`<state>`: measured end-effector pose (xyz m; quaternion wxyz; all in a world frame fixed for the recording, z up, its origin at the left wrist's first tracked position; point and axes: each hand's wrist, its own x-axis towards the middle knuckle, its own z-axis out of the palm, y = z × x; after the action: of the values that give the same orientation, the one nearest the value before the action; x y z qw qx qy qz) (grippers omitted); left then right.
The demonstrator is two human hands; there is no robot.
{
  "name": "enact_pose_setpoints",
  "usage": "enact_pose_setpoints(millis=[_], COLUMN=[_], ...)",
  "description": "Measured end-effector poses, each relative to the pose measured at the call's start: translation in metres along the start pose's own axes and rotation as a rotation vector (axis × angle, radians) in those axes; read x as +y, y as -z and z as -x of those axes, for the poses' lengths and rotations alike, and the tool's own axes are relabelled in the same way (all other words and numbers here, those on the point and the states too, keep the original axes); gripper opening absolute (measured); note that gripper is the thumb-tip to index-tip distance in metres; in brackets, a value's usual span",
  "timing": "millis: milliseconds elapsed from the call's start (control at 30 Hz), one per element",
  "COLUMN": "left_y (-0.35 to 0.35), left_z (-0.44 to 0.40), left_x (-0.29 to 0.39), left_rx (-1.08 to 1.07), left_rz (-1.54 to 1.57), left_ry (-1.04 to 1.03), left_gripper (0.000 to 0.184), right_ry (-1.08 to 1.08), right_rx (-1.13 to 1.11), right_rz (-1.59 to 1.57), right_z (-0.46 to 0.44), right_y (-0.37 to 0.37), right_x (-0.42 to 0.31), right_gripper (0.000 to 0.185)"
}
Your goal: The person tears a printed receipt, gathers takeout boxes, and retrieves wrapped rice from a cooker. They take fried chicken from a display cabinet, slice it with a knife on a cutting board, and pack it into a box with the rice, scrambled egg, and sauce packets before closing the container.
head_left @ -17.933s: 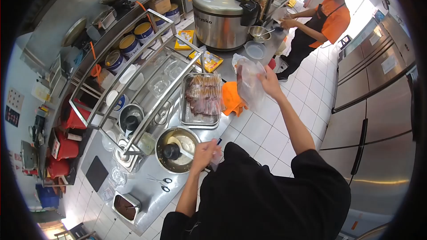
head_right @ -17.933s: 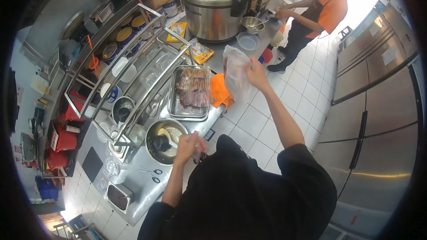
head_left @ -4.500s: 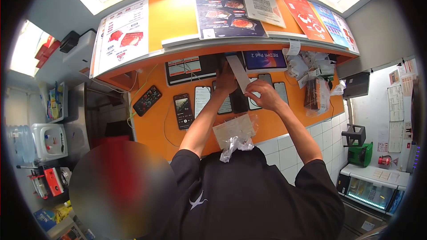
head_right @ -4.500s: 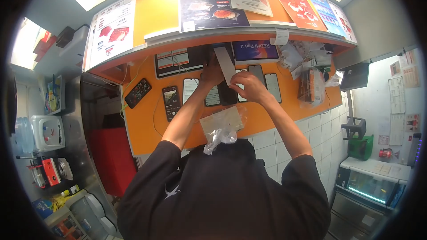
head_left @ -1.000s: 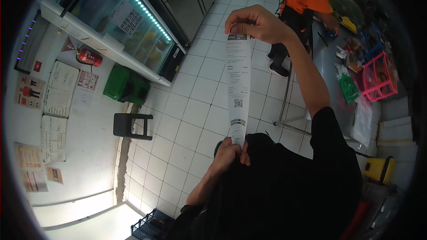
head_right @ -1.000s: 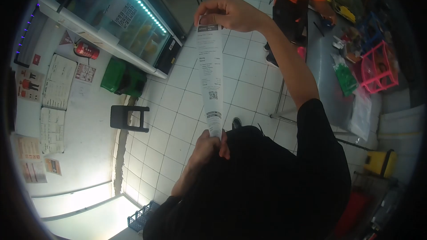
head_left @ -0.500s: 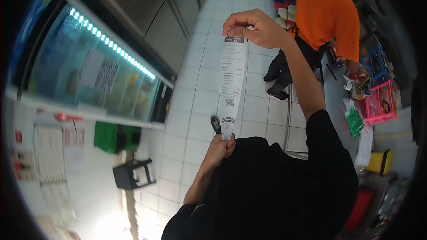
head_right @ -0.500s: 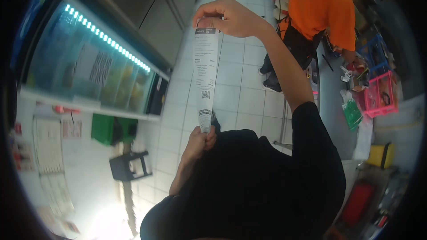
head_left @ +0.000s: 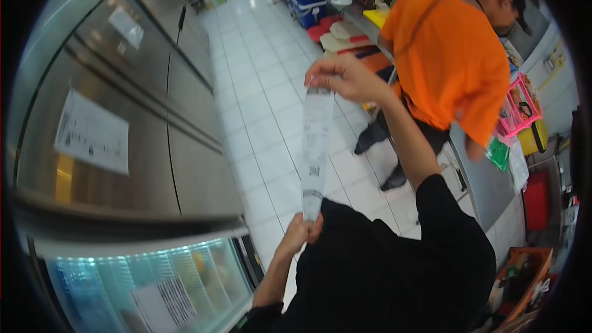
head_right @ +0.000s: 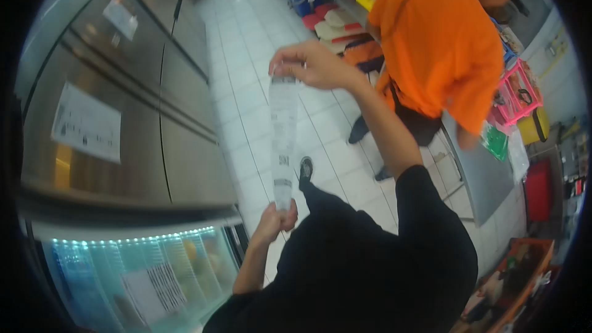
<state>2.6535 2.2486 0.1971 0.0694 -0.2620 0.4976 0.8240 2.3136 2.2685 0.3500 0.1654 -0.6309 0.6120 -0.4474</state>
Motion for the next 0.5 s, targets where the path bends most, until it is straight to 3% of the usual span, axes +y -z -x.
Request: enact_pose_setpoints(millis=[100,133,233,267,500], left_y=[0.065,0.094,0.148,0.166,0.225], left_z=[-0.052,-0.072,-0.121,-0.135,-0.273], left_x=[0.050,0.069,0.130,0.164,0.340], left_rx=[-0.215,-0.367,-0.216,-0.141,0.154], left_rz=[-0.176,-0.206,-0.410,-0.592,-0.512], left_ry=[-0.039,0.006,-0.213,-0.198,-0.662], left_gripper=[0.031,0.051,0.065,0.073,0.067], right_ry=[-0.033,-0.015,0.024,0.038,0.072], right_rx=[-0.019,-0.029,-0.092,-0.108,-0.207], right_rz=[-0.012,-0.036,-0.114,-0.142,-0.192], right_z=[-0.056,-0.075,-0.147,-0.172,-0.320], right_y=[0.001,-0.002,-0.002,-0.004,-0.027], right_x=[0.047,0.065,0.113,0.129,0.219], right_gripper=[0.013,0.013,0.011,0.011,0.013])
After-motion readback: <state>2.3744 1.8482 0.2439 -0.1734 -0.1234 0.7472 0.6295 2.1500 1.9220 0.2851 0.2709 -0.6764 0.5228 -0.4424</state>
